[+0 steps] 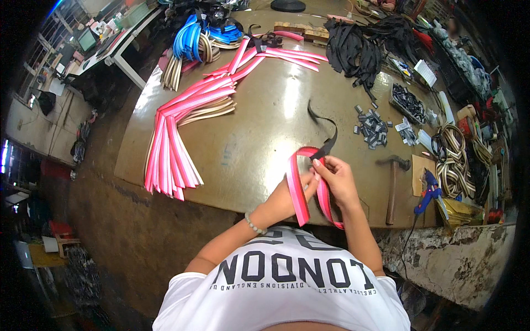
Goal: The person assembles pink and black straps by applying hot glue and attaching small metal buckles. They repeatedly pick up straps, apply glue, fold the straps, insert buckles, and press them into place on a workbench.
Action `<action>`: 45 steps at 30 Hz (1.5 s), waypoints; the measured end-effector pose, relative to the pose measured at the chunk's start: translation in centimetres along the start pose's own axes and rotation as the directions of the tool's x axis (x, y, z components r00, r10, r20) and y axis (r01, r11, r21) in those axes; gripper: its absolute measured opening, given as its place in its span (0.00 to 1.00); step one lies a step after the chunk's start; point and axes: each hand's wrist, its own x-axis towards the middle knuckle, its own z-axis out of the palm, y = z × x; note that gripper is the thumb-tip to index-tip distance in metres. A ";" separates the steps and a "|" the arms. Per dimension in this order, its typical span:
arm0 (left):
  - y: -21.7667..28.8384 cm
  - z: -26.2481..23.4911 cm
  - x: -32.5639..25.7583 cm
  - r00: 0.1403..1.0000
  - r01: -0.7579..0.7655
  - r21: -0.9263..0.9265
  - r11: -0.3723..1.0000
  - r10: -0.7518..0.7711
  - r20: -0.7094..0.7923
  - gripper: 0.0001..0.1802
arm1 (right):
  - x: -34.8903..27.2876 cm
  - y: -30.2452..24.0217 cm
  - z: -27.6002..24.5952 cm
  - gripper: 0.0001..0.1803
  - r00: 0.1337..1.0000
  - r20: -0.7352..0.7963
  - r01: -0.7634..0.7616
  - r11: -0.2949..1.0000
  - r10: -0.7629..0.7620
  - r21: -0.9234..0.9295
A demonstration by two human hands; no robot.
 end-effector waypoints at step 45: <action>-2.4 -0.2 1.3 0.970 -0.060 0.518 0.853 0.173 -0.173 0.08 | -4.9 0.3 2.0 0.21 0.908 0.321 0.389 0.260 -0.268 -0.884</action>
